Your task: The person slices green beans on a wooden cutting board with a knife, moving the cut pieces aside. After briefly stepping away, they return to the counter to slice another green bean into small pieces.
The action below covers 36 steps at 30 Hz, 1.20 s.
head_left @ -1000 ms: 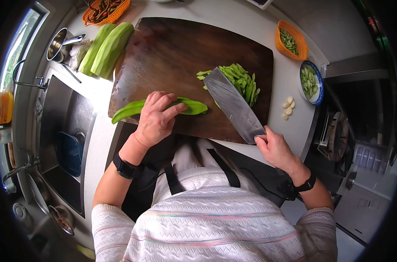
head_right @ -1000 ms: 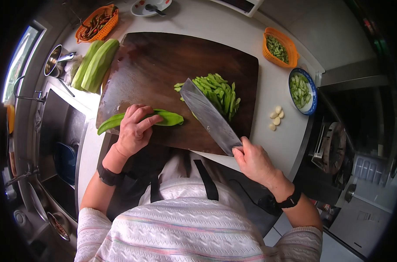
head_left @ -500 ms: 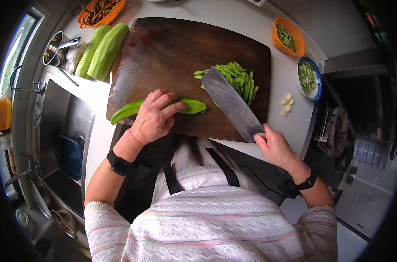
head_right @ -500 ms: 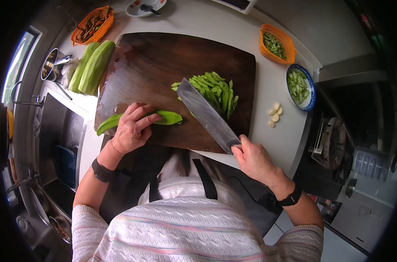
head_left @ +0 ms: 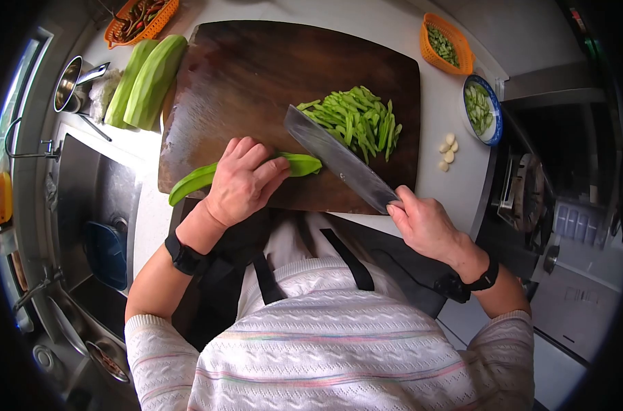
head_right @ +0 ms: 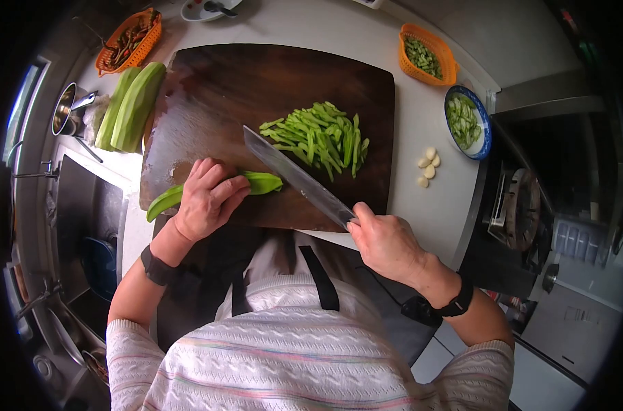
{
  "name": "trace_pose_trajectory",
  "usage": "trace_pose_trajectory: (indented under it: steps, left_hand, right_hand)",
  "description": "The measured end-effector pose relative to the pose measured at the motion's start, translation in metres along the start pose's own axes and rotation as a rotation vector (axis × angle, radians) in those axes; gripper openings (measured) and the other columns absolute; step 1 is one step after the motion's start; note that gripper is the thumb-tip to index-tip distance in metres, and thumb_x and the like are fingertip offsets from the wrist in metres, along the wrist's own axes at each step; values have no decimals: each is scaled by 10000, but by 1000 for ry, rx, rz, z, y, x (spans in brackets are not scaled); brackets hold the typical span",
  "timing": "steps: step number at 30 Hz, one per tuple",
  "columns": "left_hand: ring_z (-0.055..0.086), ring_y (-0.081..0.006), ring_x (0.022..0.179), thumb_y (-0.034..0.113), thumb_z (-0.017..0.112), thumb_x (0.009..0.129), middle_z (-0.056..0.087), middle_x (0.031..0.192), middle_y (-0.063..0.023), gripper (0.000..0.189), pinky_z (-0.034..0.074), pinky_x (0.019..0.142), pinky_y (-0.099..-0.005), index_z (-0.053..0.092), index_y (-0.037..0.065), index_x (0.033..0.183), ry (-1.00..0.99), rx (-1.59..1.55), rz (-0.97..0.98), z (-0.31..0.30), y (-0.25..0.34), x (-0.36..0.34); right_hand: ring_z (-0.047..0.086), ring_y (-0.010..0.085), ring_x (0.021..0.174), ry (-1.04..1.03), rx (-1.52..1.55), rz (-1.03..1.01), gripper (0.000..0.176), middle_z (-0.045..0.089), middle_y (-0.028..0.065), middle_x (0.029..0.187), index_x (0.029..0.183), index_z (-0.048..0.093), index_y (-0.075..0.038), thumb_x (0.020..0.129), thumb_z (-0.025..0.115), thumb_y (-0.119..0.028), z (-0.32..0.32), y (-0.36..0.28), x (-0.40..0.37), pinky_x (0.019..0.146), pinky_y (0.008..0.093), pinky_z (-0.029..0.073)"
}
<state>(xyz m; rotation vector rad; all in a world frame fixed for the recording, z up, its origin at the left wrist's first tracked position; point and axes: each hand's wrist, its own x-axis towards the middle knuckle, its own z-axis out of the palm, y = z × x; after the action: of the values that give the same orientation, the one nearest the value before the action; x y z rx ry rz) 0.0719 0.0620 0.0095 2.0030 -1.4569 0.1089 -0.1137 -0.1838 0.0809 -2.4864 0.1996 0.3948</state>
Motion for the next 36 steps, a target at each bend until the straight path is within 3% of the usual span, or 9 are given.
trace_pose_trajectory:
  steps: [2,5,15,18,20,36]
  left_hand:
    - [515,-266,745,113,752,677,533,814,-60,254,422,664,-375,651,103,911,55,68,-18,9,-2,0]
    - [504,-255,720,109,754,672,506,777,-52,270,421,654,-372,666,122,927,80,77,-26,13,-2,0]
    - [540,-260,754,51,735,656,551,827,-60,268,447,640,-369,712,165,897,23,-8,-8,7,-2,8]
    - [550,-261,769,41,727,656,572,855,-62,259,453,649,-366,710,155,887,-4,-25,17,6,-3,10]
    - [552,-259,775,33,722,650,577,858,-62,254,455,654,-367,707,149,876,-23,-37,12,6,-3,9]
    - [542,-276,765,6,700,622,558,868,-86,309,437,645,-371,685,130,905,53,-22,-33,12,7,7]
  right_hand:
    - [586,391,567,-16,-65,-10,163,563,182,584,901,433,-7,923,526,-138,2,0,-1,527,475,461]
    - [583,389,562,-20,-74,-5,164,558,182,576,910,432,-3,925,521,-140,3,-4,-2,523,476,456]
    - [585,388,560,-21,-95,29,170,557,182,567,926,435,0,926,522,-146,5,0,-1,523,472,459]
    - [563,437,589,-11,-32,64,166,531,212,574,932,450,-2,920,533,-145,5,0,-1,528,490,440]
    - [586,382,556,-2,-86,11,170,555,179,564,919,435,-1,926,524,-145,5,0,-1,514,469,458]
    - [572,348,503,9,-110,-41,137,543,132,535,890,433,-38,933,513,-140,-1,-15,-8,467,440,448]
